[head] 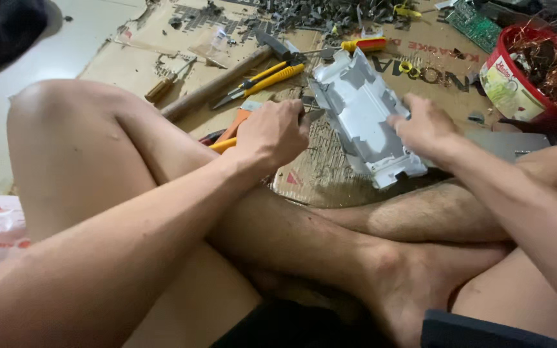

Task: The person sits on the floor and scrapes a white residue off a rectangular metal plate using a yellow utility knife. They repeatedly scrape the surface, occasionally flipping the plate to work on different areas, and place small pieces of residue into a red container.

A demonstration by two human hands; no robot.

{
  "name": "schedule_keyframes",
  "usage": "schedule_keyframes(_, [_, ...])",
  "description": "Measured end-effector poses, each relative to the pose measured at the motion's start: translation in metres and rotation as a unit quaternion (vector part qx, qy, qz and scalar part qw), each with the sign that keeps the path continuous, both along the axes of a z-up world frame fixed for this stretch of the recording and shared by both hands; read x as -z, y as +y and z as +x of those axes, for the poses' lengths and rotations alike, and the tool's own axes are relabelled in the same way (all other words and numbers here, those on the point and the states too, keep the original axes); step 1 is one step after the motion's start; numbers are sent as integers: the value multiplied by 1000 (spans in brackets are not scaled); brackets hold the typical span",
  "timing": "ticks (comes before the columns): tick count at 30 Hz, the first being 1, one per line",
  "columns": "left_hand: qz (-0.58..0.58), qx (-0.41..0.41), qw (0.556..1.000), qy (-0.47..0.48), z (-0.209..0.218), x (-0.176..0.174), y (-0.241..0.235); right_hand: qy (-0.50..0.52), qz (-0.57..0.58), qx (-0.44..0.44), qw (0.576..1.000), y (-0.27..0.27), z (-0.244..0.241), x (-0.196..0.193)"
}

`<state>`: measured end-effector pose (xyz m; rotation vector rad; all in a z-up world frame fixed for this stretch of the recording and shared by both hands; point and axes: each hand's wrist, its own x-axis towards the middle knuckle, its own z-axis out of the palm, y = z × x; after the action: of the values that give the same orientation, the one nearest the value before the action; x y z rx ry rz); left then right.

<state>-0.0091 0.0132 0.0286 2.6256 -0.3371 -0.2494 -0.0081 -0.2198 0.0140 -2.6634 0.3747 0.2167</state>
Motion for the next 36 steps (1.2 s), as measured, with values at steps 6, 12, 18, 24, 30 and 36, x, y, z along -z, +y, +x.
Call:
schedule_keyframes(6, [-17, -24, 999, 15, 12, 1, -3, 44, 114, 59, 991, 35, -38, -21])
schedule_keyframes(12, [-38, -33, 999, -12, 2, -15, 0, 105, 111, 4, 988, 39, -29, 10])
schedule_keyframes(18, [-25, -33, 999, 25, 4, -7, -1, 90, 10, -49, 995, 20, 1, 90])
schedule_keyframes(24, [56, -25, 991, 118, 8, -9, -14, 102, -21, -78, 991, 10, 6, 81])
schedule_keyframes(30, [4, -26, 995, 98, 37, 13, -8, 85, 51, -31, 995, 27, -10, 56])
schedule_keyframes(36, [-61, -2, 995, -76, 20, -28, -13, 62, 77, -28, 995, 38, -11, -47])
